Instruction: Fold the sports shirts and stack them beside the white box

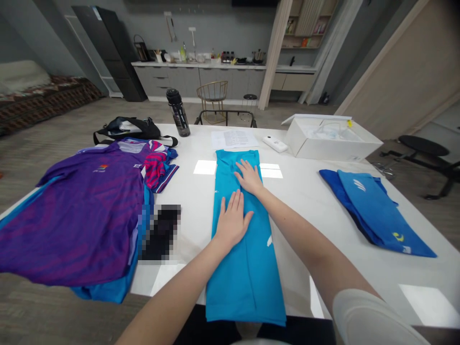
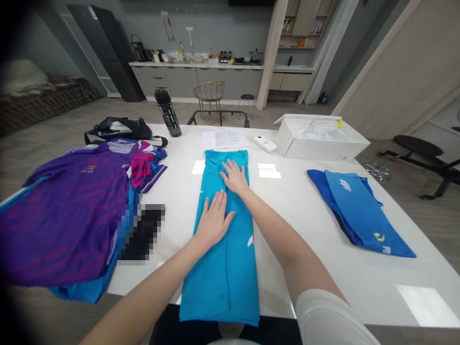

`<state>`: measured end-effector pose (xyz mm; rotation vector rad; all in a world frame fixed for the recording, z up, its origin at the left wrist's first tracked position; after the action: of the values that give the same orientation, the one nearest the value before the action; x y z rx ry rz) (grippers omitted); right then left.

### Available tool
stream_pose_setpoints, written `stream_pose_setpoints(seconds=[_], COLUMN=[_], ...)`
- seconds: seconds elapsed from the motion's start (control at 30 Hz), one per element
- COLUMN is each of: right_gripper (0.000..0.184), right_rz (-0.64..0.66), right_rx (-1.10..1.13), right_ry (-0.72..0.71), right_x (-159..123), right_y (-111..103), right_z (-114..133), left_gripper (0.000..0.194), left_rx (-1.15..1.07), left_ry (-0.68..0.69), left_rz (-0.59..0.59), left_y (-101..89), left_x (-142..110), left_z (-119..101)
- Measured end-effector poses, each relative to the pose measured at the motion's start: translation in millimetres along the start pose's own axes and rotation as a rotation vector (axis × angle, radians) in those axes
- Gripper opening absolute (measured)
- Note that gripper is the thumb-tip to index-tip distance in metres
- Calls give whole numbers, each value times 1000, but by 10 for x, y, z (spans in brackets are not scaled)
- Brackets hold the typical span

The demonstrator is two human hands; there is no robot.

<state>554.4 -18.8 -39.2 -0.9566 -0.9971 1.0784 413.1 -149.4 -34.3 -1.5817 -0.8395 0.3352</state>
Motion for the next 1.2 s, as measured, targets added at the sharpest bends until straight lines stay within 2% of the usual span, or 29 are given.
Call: stream_pose_setpoints(seconds=[0.07,0.13,0.23,0.37,0.57,0.7,0.77,0.8,0.87,0.9,0.97,1.03,1.1,1.2], right_gripper=[57,56,57,49,31,26,33,46,73,78,70,60,58,56], right_rz=[81,158,201,183,132,154,188,205,228,227,202,159,121,95], right_rx=[-10,-38,-53,-6,192,300,318,309,254,213,123,40,-18,-48], right_ry=[-57,-47,-2,-75,-300,-372,-376,-382,-401,-405,-402,-404,-424,-462], right_x=[-203,-382,-642,-1174,-2403,-3174,-3469,-3590,-3771,-3829,-3885,-3892,-3880,-3857], right_y=[58,95,56,-72,-348,-604,-701,-732,-755,-749,-716,-669,-618,-558], right_z=[109,149,154,241,482,622,671,695,734,744,745,734,716,678], left_gripper=[68,68,70,69,63,76,68,59,45,41,38,47,54,48], left_rx=[-1,-18,-38,-37,-76,-96,-61,-41,-17,-12,-4,21,63,101], left_ry=[-57,-74,-7,121,372,512,526,520,506,499,487,489,499,520], left_rz=[28,92,148,194,232,201,161,139,112,105,94,84,80,65], left_y=[43,119,151,26,-251,-375,-430,-461,-527,-563,-627,-655,-631,-549], left_x=[108,150,18,-491,-1499,-2039,-2183,-2219,-2235,-2224,-2190,-2169,-2174,-2207], left_z=[111,172,111,-141,-556,-692,-696,-690,-683,-683,-692,-707,-708,-675])
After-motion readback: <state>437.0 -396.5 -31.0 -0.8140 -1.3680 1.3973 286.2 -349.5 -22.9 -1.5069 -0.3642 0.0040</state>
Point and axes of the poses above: each hand's wrist, its own x-axis towards the middle knuckle, its own y-axis out of the palm, z = x × y, the point moved 7 cm from there along x, towards the middle knuckle, and after that the axes turned 7 degrees about y, right-handed, at the moved point
